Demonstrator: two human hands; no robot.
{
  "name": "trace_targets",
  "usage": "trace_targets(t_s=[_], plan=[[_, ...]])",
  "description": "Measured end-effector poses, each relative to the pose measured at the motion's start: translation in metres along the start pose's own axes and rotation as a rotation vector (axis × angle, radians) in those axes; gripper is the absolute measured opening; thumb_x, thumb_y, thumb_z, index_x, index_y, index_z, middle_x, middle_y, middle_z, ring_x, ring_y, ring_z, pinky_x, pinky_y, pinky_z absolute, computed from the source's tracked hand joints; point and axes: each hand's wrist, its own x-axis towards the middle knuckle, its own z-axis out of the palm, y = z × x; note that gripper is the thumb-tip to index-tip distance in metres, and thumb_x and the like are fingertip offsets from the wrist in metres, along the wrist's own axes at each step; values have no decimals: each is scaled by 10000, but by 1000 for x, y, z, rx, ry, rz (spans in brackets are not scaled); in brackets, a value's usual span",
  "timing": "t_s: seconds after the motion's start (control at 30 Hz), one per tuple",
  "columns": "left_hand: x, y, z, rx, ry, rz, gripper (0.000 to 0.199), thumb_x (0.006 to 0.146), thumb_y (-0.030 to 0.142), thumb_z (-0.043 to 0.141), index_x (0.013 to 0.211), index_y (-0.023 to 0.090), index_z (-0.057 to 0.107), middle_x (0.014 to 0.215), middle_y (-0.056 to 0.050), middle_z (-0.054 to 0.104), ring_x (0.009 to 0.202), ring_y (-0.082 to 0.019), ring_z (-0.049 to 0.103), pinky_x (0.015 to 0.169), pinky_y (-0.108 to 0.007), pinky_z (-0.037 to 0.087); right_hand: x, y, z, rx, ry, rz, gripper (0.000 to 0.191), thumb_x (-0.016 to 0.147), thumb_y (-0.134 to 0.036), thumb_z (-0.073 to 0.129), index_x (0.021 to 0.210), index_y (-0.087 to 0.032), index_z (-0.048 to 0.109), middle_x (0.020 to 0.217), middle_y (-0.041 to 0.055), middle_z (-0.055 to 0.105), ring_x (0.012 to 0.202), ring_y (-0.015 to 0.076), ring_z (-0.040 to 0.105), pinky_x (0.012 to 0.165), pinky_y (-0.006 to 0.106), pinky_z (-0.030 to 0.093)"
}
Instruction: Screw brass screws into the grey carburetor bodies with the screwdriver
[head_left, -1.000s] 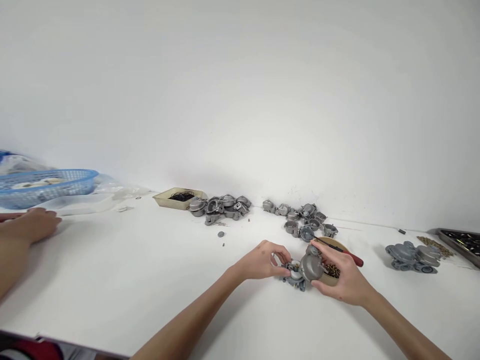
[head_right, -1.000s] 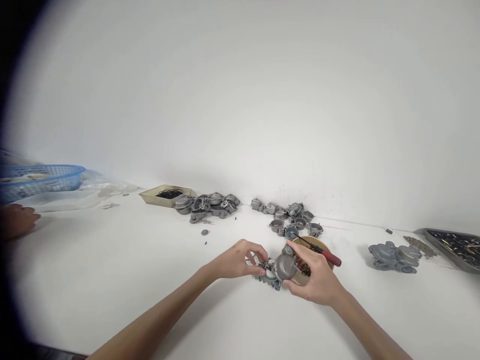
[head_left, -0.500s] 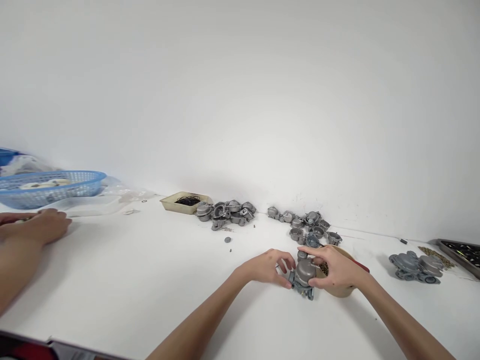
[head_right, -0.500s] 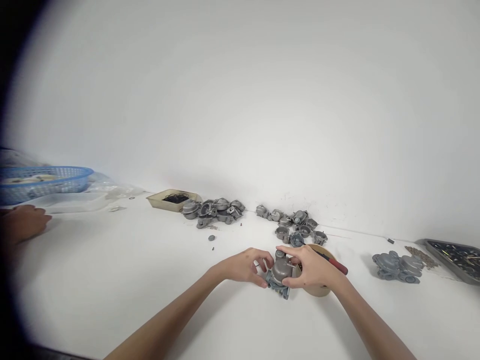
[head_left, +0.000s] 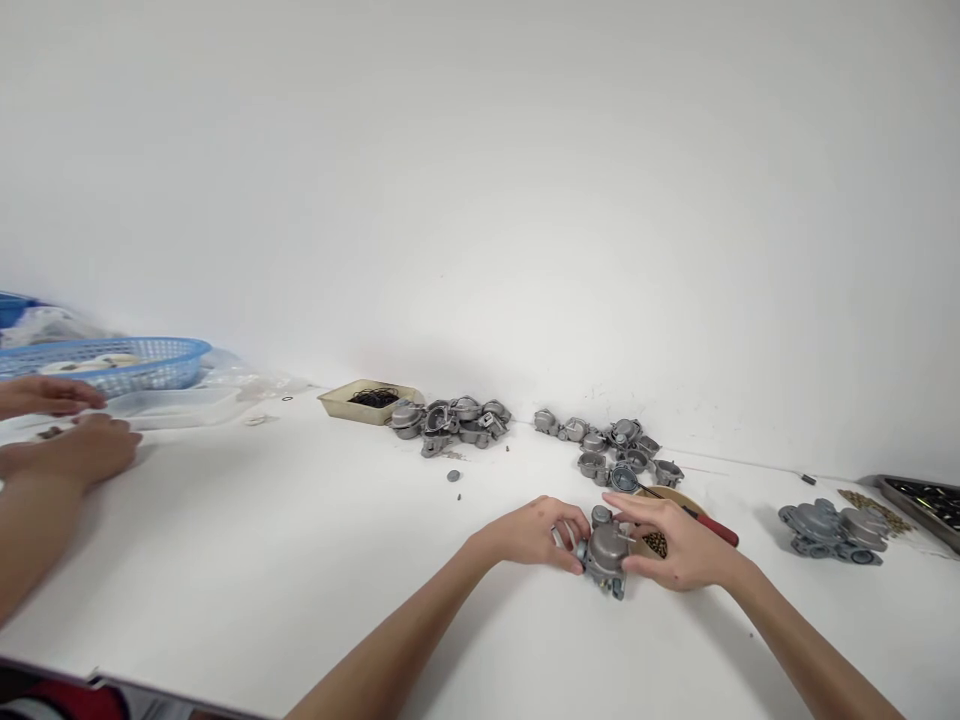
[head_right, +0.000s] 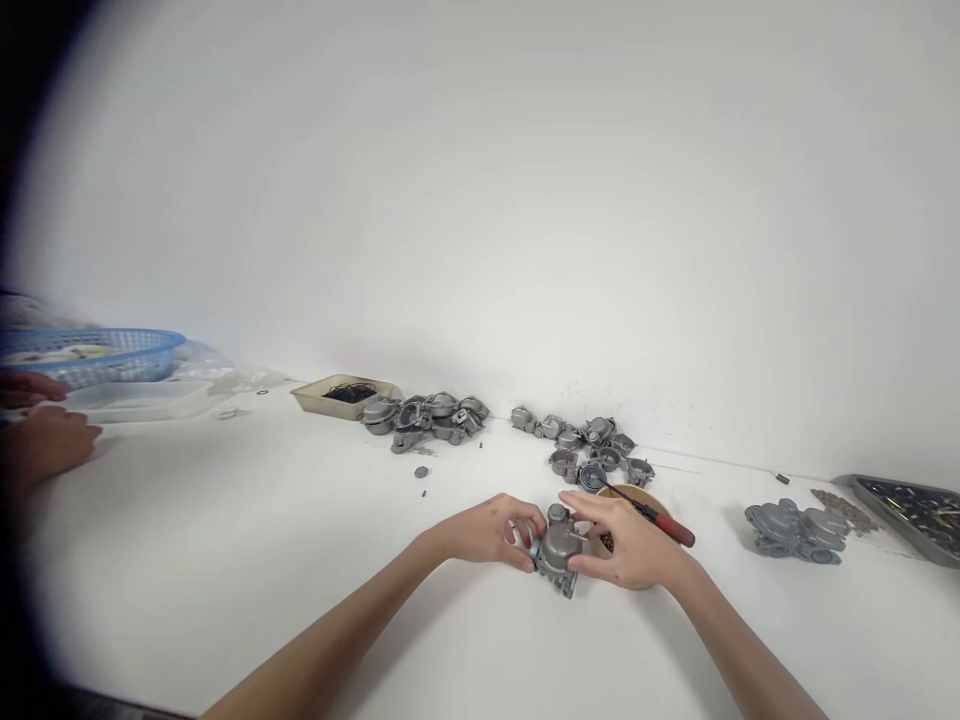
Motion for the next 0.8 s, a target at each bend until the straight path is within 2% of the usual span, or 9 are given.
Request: trace_targets(t_s=[0.1, 0.2, 0.27, 0.3, 0.37, 0.4, 0.53, 0.67, 0.8], plan=[[0, 1, 0, 13, -3, -5, 509, 638, 509, 956, 1008, 221, 757, 978, -42, 762, 896, -230, 713, 776, -302, 550, -8, 9, -14, 40, 104, 57, 532, 987, -351, 600, 1512, -267, 569, 1462, 111, 611, 1124, 258, 725, 889, 386, 651], [0, 1, -1, 50, 1, -12, 458, 666, 461, 941, 1018, 231, 759, 968, -38, 761, 887, -227, 714, 761, -294, 549, -13, 18, -17, -144, 140, 159, 406, 1005, -259, 487, 1362, -271, 680, 1277, 96, 712, 901, 223, 753, 752, 346, 638], [-1, 1, -2, 79, 6, -18, 432, 678, 434, 933, 1019, 235, 759, 969, -37, 763, 893, -227, 716, 765, -292, 549, -12, 23, -9, -314, 101, 216, 298, 954, -180, 504, 1089, -251, 759, 1058, 79, 751, 759, 214, 708, 630, 309, 557], [-1, 2, -2, 89, 10, -15, 421, 682, 426, 930, 1015, 233, 760, 968, -37, 764, 900, -228, 717, 774, -294, 550, -10, 26, -4, -373, 78, 238, 231, 920, -150, 533, 924, -232, 749, 911, 68, 738, 691, 206, 669, 592, 297, 501], [-1, 3, -2, 98, 15, 2, 401, 696, 422, 923, 1008, 228, 761, 969, -40, 767, 909, -229, 720, 794, -298, 551, -6, 32, 7, -415, 41, 272, 211, 857, -103, 588, 676, -200, 633, 676, 42, 641, 584, 179, 575, 542, 280, 389], [-1, 3, -3, 97, 17, 10, 395, 703, 425, 919, 1005, 225, 761, 968, -41, 769, 910, -229, 721, 802, -301, 552, -4, 34, 12, -417, 33, 289, 242, 837, -83, 598, 622, -192, 578, 621, 33, 596, 554, 164, 534, 528, 274, 340], [0, 2, -2, 76, 9, 9, 411, 715, 457, 906, 1012, 215, 757, 964, -50, 772, 892, -230, 725, 808, -309, 558, -2, 42, 17, -419, 3, 361, 263, 809, -53, 591, 593, -184, 517, 551, 4, 497, 500, 123, 402, 508, 278, 198], [1, -2, 0, 42, 1, 52, 420, 757, 484, 862, 1051, 206, 750, 941, -55, 775, 862, -222, 724, 812, -318, 565, -3, 43, 13, -393, -10, 410, 303, 815, -116, 641, 553, -182, 502, 496, -17, 399, 459, 98, 280, 504, 289, 159], [2, -4, 2, 27, -6, 76, 366, 781, 399, 828, 1081, 206, 744, 946, -53, 775, 847, -214, 722, 809, -312, 572, -4, 40, 13, -366, -9, 429, 292, 788, -80, 626, 543, -175, 499, 506, -23, 381, 467, 90, 237, 502, 292, 130]])
